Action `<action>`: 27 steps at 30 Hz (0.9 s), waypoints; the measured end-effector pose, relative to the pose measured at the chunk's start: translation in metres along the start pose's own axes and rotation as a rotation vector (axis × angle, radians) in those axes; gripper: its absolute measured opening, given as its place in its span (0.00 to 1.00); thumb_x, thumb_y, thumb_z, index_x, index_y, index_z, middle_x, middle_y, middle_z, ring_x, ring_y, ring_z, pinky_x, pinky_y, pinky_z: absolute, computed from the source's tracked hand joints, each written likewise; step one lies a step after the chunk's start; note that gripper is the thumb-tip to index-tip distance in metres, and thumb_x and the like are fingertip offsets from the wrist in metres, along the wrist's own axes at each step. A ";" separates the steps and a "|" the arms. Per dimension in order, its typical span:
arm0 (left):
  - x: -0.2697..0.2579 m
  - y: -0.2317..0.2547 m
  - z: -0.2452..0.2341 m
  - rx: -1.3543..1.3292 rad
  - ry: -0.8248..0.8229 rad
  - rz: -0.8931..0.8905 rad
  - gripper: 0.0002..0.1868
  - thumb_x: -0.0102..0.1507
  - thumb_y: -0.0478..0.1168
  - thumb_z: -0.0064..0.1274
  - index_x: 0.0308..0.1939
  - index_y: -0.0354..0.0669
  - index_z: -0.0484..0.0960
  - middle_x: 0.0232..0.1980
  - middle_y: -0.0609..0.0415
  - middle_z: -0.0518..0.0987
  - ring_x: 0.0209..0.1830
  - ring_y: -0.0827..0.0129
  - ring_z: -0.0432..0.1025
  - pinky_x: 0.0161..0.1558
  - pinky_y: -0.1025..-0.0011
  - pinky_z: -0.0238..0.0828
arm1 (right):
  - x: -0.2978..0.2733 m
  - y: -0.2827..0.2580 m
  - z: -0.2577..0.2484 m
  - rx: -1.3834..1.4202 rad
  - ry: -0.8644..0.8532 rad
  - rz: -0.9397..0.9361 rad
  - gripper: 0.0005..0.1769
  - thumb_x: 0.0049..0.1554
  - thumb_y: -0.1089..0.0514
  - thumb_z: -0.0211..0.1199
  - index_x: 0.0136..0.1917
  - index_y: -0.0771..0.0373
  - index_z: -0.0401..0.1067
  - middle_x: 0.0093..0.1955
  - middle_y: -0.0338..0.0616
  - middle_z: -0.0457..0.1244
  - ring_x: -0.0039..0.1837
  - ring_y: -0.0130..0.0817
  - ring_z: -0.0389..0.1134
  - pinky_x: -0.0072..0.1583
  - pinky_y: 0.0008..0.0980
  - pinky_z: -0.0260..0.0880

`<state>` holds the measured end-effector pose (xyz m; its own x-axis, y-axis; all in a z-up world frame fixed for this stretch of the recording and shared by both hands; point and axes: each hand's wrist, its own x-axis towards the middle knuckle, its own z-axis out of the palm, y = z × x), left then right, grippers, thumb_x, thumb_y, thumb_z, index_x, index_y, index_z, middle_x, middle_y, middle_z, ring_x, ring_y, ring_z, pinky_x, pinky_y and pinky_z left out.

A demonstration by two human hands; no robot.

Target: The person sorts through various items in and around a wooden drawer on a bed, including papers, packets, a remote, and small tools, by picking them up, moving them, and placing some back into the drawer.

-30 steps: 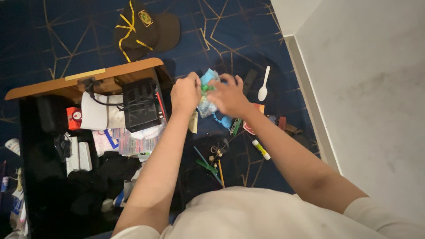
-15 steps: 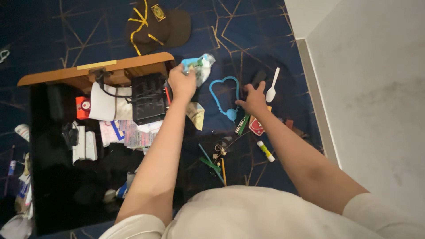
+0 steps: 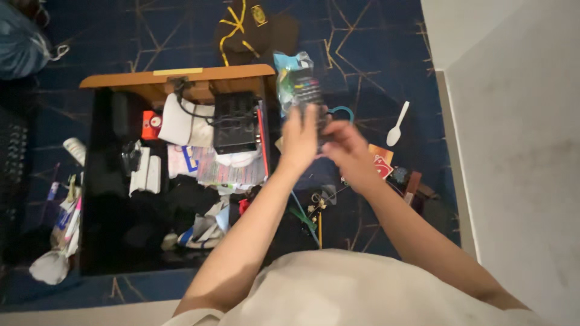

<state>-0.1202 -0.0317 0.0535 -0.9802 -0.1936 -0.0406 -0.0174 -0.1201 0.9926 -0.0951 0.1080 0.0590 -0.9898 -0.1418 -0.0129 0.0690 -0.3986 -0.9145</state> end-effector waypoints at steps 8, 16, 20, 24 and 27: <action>0.035 -0.009 -0.138 0.737 0.494 0.083 0.17 0.72 0.48 0.51 0.61 0.43 0.78 0.49 0.39 0.82 0.50 0.46 0.77 0.55 0.53 0.72 | 0.029 0.054 -0.063 -0.920 0.161 0.021 0.12 0.60 0.61 0.63 0.57 0.64 0.74 0.47 0.49 0.70 0.47 0.40 0.72 0.48 0.37 0.71; 0.023 -0.052 -0.128 1.070 0.271 0.175 0.37 0.67 0.47 0.58 0.68 0.20 0.63 0.62 0.24 0.66 0.63 0.33 0.59 0.64 0.49 0.57 | 0.037 0.119 -0.080 -1.478 0.003 -0.196 0.17 0.51 0.57 0.73 0.52 0.65 0.75 0.50 0.57 0.68 0.55 0.57 0.69 0.58 0.48 0.69; 0.006 -0.029 -0.122 0.898 0.332 0.207 0.30 0.67 0.43 0.56 0.69 0.29 0.68 0.67 0.32 0.67 0.67 0.38 0.59 0.68 0.50 0.56 | 0.022 0.119 -0.033 -1.130 -0.559 -0.492 0.24 0.47 0.66 0.64 0.58 0.68 0.74 0.62 0.61 0.66 0.62 0.58 0.67 0.61 0.46 0.67; -0.011 -0.008 -0.109 0.771 0.343 0.357 0.26 0.66 0.40 0.59 0.65 0.30 0.70 0.64 0.36 0.70 0.67 0.39 0.59 0.69 0.50 0.54 | 0.017 0.144 -0.024 -1.523 -0.579 -0.812 0.22 0.42 0.65 0.63 0.52 0.58 0.79 0.51 0.50 0.71 0.56 0.55 0.73 0.47 0.43 0.69; -0.031 0.007 -0.097 0.736 0.345 0.468 0.23 0.66 0.37 0.58 0.63 0.33 0.71 0.64 0.38 0.72 0.67 0.44 0.63 0.70 0.54 0.59 | 0.037 0.154 -0.043 -1.323 -0.562 -0.573 0.14 0.49 0.65 0.61 0.49 0.54 0.76 0.50 0.43 0.72 0.53 0.45 0.74 0.58 0.39 0.74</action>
<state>-0.0708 -0.1205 0.0507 -0.8084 -0.3584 0.4669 0.1285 0.6667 0.7342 -0.1267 0.0806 -0.1000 -0.6509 -0.6868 0.3236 -0.7460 0.4997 -0.4402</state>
